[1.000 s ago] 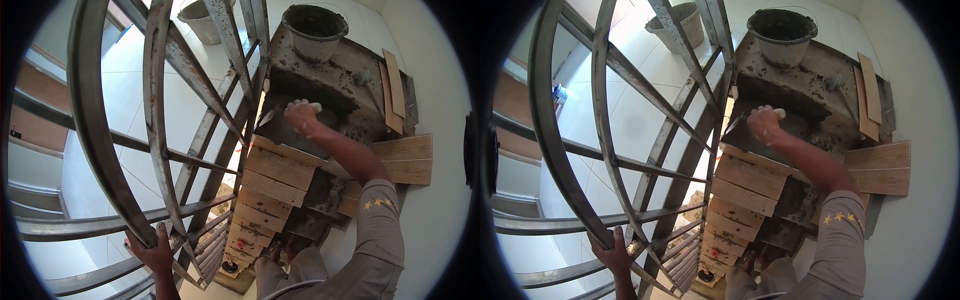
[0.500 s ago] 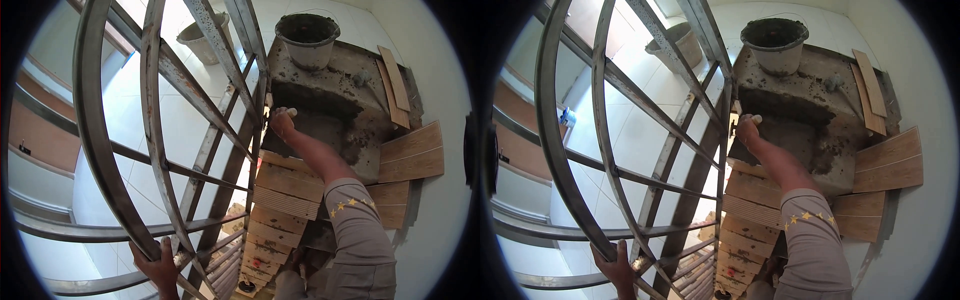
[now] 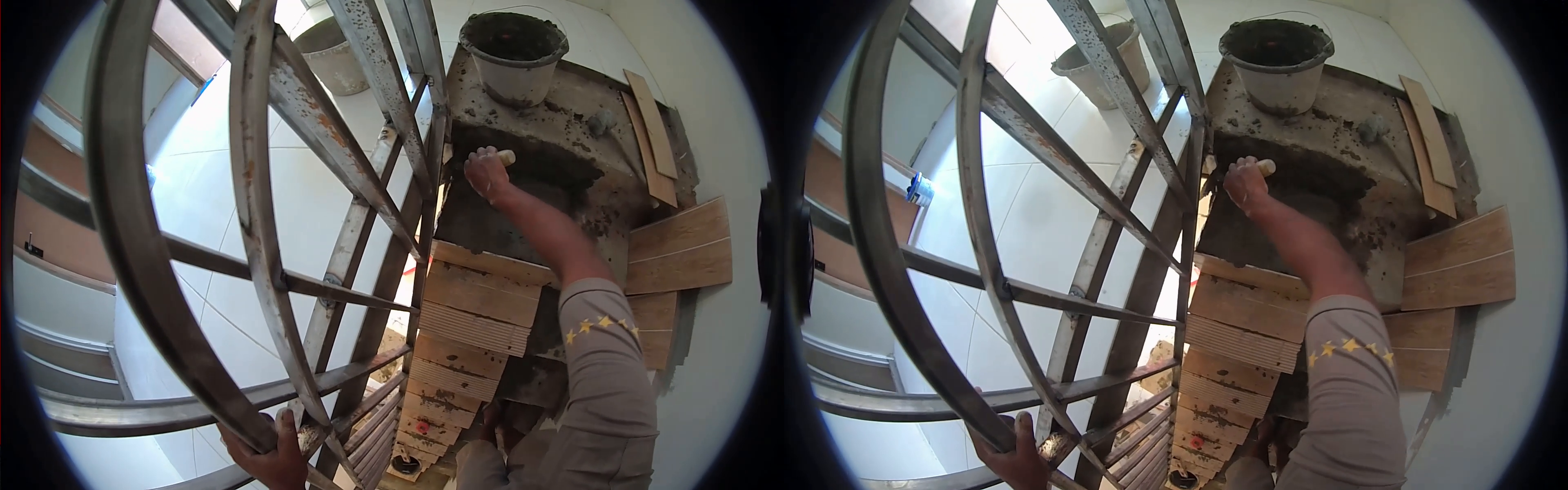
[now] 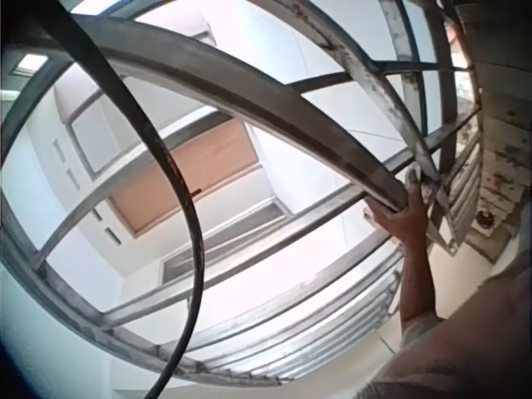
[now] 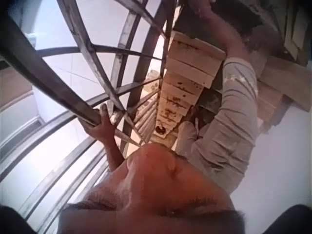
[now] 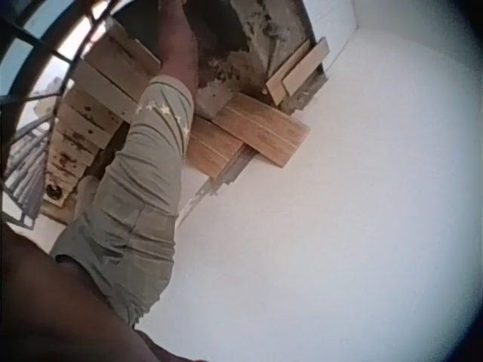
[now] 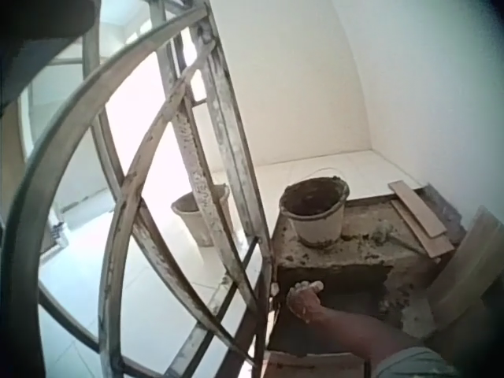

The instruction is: Apply mortar and install tiles on a concrete staircase.

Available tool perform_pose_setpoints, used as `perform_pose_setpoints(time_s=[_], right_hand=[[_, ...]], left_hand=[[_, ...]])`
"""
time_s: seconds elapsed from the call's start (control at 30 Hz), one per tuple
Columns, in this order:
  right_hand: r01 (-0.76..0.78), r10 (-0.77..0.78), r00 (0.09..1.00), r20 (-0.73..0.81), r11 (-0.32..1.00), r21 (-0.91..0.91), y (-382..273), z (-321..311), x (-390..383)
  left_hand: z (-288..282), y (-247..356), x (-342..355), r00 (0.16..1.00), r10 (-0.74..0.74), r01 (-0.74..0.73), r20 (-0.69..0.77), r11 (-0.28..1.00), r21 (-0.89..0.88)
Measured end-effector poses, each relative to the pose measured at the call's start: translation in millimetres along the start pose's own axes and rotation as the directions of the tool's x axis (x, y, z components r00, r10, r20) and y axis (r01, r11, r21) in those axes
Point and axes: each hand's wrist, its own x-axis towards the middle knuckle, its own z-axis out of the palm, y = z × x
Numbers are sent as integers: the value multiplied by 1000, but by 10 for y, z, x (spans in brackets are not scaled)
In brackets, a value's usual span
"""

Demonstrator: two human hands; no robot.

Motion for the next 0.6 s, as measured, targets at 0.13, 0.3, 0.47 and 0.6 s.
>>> perform_pose_setpoints(time_s=[0.13, 0.3, 0.47, 0.6], right_hand=[[-57, 86, 986, 143, 979, -197, -104, 52, 20], [-148, 163, 972, 170, 984, -98, 494, -265, -464], [-398, 290, 913, 286, 787, 471, 842, -946, -1873], [-489, 371, 871, 323, 586, 646, 676, -648, -3012]], left_hand=[[-76, -93, -55, 998, -67, 67, 8, 998, -21], [-75, -135, -45, 999, 28, -25, -29, 995, 97], [-129, -126, -155, 953, -298, 287, 56, 946, 152], [-137, 26, -4, 962, -215, 219, 170, 976, -5]])
